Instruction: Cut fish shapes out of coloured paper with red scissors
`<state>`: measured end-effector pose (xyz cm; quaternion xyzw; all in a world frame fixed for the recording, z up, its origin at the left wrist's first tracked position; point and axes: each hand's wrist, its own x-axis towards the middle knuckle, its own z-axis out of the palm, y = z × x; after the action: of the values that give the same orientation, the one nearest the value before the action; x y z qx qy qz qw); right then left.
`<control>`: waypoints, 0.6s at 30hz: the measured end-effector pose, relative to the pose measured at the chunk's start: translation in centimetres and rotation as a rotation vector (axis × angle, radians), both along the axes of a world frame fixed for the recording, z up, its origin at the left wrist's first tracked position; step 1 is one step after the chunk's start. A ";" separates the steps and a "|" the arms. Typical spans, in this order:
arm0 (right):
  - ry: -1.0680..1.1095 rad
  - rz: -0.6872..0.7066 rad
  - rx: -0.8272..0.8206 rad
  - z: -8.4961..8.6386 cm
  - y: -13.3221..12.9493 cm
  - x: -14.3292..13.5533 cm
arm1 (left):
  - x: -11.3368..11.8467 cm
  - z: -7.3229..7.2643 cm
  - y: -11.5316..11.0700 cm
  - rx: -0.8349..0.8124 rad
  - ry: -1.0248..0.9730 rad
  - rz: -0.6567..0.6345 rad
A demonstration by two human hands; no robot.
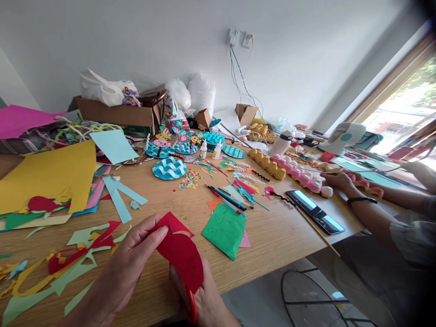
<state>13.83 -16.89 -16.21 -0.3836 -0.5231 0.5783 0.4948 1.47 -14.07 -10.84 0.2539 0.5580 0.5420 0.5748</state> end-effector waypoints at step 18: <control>0.301 -0.170 -0.258 -1.2 1.6 -2.4 | 0.5 0.2 -0.1 0.021 -0.034 -0.090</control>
<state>11.41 -15.34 -17.41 -0.3956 -0.3307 0.6476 0.5611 1.95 -14.22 -10.68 0.2753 0.5305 0.5256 0.6055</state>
